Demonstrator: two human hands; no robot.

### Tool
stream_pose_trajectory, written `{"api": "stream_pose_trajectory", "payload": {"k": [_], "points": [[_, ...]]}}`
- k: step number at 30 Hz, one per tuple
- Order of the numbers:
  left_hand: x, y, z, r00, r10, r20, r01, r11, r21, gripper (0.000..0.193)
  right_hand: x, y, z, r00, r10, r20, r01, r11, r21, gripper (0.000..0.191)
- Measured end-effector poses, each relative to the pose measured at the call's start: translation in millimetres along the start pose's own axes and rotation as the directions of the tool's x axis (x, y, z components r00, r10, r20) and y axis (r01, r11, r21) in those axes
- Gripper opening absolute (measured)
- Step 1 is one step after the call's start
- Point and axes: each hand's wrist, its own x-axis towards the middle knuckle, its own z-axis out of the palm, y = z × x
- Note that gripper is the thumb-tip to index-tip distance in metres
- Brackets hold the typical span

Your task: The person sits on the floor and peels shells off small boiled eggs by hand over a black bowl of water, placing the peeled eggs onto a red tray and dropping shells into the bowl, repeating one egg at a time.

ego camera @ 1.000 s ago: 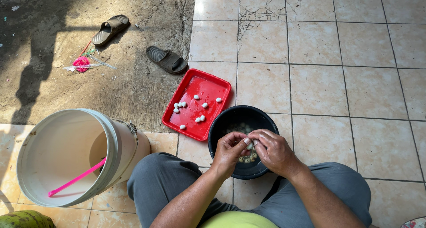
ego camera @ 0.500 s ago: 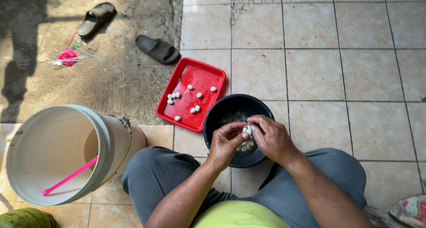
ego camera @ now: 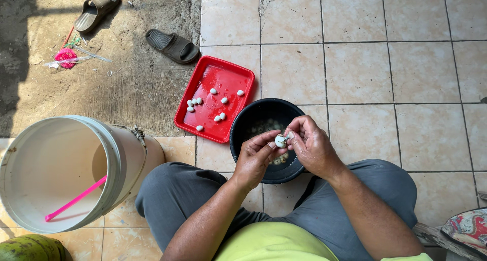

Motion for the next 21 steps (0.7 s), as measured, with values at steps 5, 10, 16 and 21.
{"api": "stream_pose_trajectory", "payload": {"k": [5, 10, 16, 21], "points": [[-0.6, 4.9, -0.3, 1.000, 0.007, 0.011, -0.008, 0.993, 0.120, 0.028, 0.8, 3.4, -2.6, 0.999, -0.035, 0.032, 0.034, 0.999, 0.035, 0.012], [-1.5, 4.3, -0.8, 1.000, -0.007, -0.021, 0.007, 1.000, 0.014, 0.023, -1.7, -7.5, -5.8, 0.976, -0.206, 0.070, 0.213, 0.968, -0.135, 0.025], [-1.8, 5.8, -4.1, 0.998, -0.011, -0.069, 0.012, 1.000, 0.010, 0.025, -4.9, -20.1, -2.5, 0.984, -0.088, 0.152, 0.127, 0.954, -0.273, 0.020], [-2.9, 9.9, -3.1, 1.000, 0.016, -0.020, -0.015, 0.999, 0.052, 0.029, -1.5, -22.1, -5.6, 0.967, -0.187, 0.173, 0.217, 0.961, -0.172, 0.015]]}}
